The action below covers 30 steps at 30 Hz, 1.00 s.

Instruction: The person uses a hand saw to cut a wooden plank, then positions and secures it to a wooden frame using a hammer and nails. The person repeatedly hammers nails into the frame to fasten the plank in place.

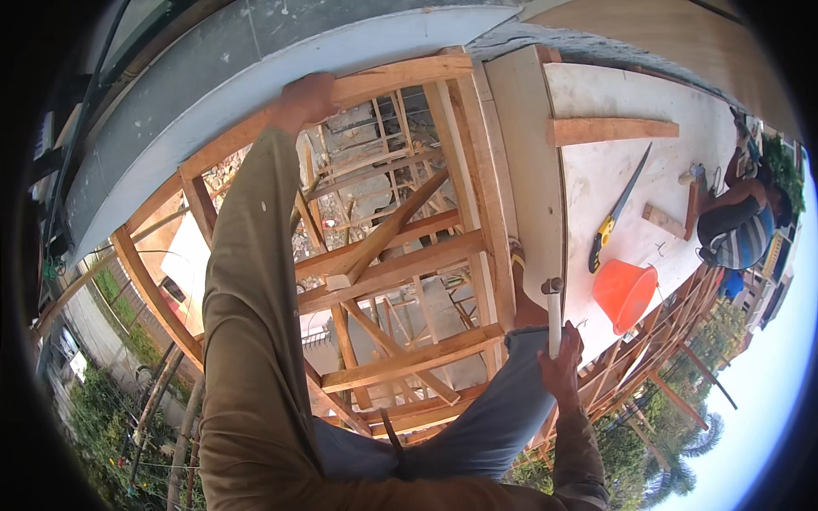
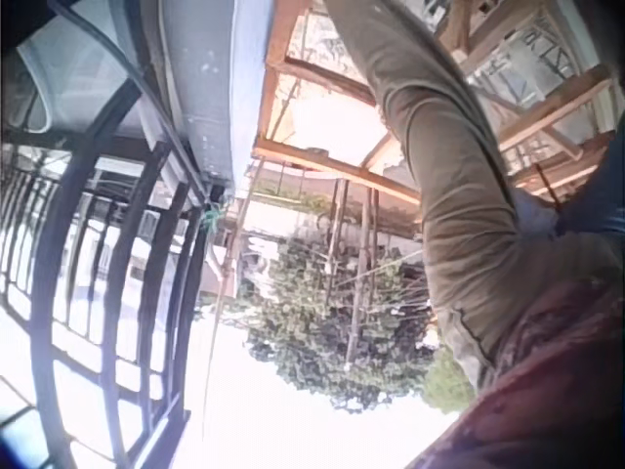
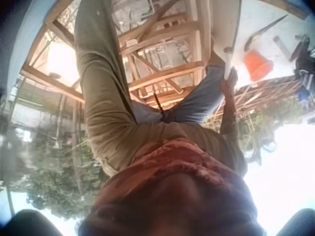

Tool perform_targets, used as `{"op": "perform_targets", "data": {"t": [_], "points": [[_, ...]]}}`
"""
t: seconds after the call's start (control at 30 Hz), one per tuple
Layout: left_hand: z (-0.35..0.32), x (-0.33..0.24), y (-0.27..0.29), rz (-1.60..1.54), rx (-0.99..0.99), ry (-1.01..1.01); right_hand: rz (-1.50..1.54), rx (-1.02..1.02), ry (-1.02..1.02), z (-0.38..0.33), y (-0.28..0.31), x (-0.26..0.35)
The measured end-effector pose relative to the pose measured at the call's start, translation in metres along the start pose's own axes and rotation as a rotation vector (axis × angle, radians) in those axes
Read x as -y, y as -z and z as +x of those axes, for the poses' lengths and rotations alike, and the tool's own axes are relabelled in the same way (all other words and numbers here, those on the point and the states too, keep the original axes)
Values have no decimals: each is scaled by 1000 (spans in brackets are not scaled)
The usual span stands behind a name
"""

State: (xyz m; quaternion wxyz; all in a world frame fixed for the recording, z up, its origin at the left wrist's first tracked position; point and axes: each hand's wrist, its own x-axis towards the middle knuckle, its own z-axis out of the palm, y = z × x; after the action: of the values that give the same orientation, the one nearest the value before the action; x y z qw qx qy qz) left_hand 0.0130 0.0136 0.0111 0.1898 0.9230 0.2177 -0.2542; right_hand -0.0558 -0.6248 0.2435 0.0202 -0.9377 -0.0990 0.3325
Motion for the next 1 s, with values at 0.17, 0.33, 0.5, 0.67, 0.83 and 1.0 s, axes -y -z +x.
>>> {"op": "perform_targets", "data": {"t": [0.17, 0.33, 0.5, 0.67, 0.83, 1.0], "points": [[1, -4, 3, -6, 9, 10, 190, -47, 95, 65, -26, -2], [2, -6, 2, -11, 7, 5, 325, -25, -10, 126, -35, -8], [8, 3, -3, -43, 28, 46, 270, -245, -49, 200, -10, -43], [16, 16, -14, -271, 8, -98, 119, -461, -114, 271, -7, -90], [20, 24, -20, -274, -5, -164, 169, -588, 73, 316, -20, -136], [15, 28, -16, -308, 58, -33, 91, -721, -183, 303, -23, -190]]}}
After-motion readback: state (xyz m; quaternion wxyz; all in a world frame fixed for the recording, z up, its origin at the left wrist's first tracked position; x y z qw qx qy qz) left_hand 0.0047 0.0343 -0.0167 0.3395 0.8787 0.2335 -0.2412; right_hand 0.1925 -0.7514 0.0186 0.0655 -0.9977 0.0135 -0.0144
